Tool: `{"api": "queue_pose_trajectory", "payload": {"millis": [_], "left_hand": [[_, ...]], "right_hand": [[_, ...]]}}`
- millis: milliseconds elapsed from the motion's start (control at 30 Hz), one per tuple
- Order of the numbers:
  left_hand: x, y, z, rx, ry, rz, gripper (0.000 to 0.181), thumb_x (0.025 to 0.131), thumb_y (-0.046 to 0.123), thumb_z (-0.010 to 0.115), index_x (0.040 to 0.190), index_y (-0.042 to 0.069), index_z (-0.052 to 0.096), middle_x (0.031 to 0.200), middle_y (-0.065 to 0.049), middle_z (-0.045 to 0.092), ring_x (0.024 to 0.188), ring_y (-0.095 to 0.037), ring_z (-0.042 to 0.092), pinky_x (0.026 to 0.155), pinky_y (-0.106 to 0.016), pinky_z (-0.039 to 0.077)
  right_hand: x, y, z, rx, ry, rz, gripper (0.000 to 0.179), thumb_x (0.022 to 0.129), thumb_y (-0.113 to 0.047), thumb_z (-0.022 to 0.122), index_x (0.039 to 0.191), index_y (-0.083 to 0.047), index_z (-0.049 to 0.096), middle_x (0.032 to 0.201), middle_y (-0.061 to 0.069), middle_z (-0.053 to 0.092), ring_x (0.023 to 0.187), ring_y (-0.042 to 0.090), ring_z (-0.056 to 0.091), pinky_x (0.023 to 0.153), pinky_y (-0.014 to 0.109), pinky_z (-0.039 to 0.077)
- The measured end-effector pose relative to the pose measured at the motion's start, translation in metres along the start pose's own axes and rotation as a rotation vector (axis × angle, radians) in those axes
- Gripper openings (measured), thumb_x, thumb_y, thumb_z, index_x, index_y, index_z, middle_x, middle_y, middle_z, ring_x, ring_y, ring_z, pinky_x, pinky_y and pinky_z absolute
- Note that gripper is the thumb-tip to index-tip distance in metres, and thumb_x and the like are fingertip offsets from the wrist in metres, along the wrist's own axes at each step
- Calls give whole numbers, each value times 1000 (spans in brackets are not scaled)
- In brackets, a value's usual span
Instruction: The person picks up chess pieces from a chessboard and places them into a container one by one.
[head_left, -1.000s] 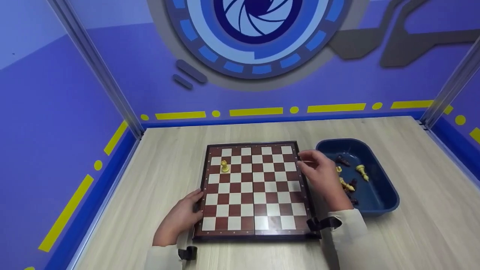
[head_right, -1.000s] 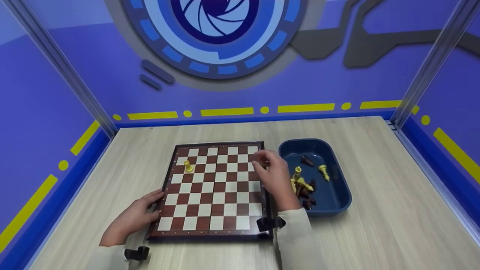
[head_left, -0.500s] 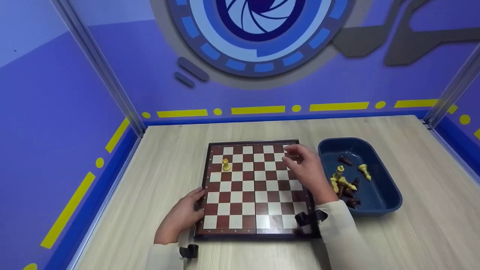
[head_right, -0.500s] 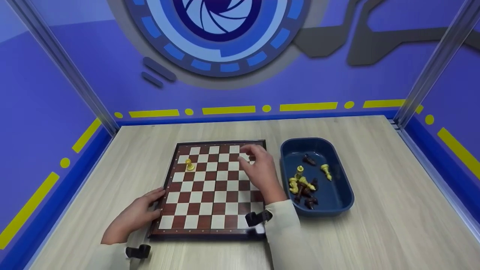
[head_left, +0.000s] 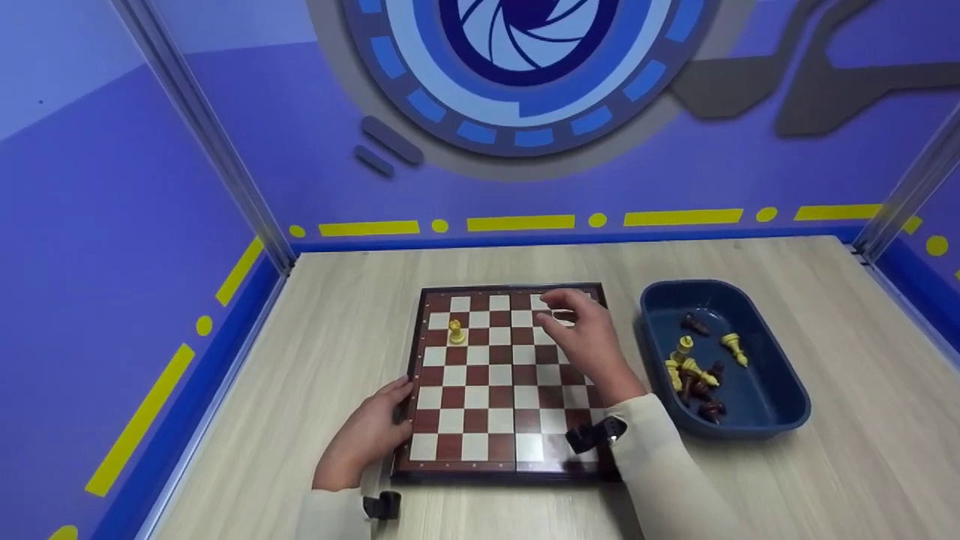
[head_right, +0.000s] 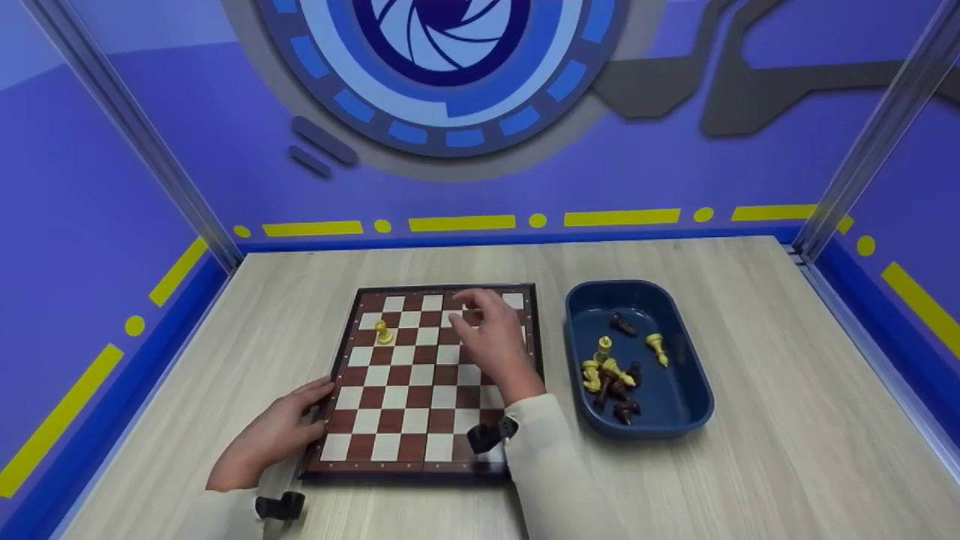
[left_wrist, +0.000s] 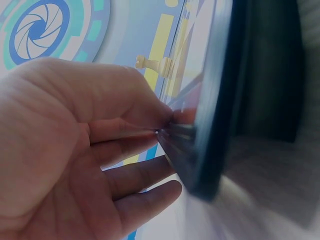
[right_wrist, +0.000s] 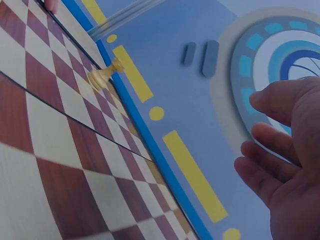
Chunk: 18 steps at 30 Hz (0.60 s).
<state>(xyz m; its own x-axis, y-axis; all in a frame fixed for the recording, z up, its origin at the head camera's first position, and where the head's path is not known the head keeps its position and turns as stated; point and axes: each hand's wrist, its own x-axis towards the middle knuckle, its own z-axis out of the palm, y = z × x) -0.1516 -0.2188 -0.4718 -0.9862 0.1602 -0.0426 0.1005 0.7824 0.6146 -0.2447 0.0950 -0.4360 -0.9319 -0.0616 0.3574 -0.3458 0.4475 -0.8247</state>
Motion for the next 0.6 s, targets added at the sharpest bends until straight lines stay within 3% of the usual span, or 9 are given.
{"api": "queue_pose_trajectory", "payload": {"millis": [267, 433, 600], "left_hand": [[-1, -1, 3, -5, -14, -31, 60, 82, 9, 62, 138, -6, 48, 150, -18, 41, 138, -38, 40, 111, -49, 37], [-1, -2, 3, -11, -5, -12, 59, 83, 9, 61, 138, -7, 47, 150, -19, 41, 137, -38, 40, 110, -48, 38], [-1, -1, 1, -12, 3, 14, 59, 81, 7, 60, 137, -8, 48, 149, -19, 43, 137, -38, 41, 109, -49, 39]], "right_hand": [[4, -2, 23, 53, -20, 20, 23, 88, -16, 71, 110, -15, 68, 111, 6, 67, 106, 24, 65, 92, 40, 54], [8, 0, 35, 110, -36, 22, 24, 86, -12, 73, 109, -9, 68, 109, 7, 67, 105, 25, 65, 92, 41, 54], [11, 0, 44, 96, -60, 53, 23, 87, -18, 72, 110, -15, 68, 111, 6, 67, 105, 21, 64, 90, 39, 53]]}}
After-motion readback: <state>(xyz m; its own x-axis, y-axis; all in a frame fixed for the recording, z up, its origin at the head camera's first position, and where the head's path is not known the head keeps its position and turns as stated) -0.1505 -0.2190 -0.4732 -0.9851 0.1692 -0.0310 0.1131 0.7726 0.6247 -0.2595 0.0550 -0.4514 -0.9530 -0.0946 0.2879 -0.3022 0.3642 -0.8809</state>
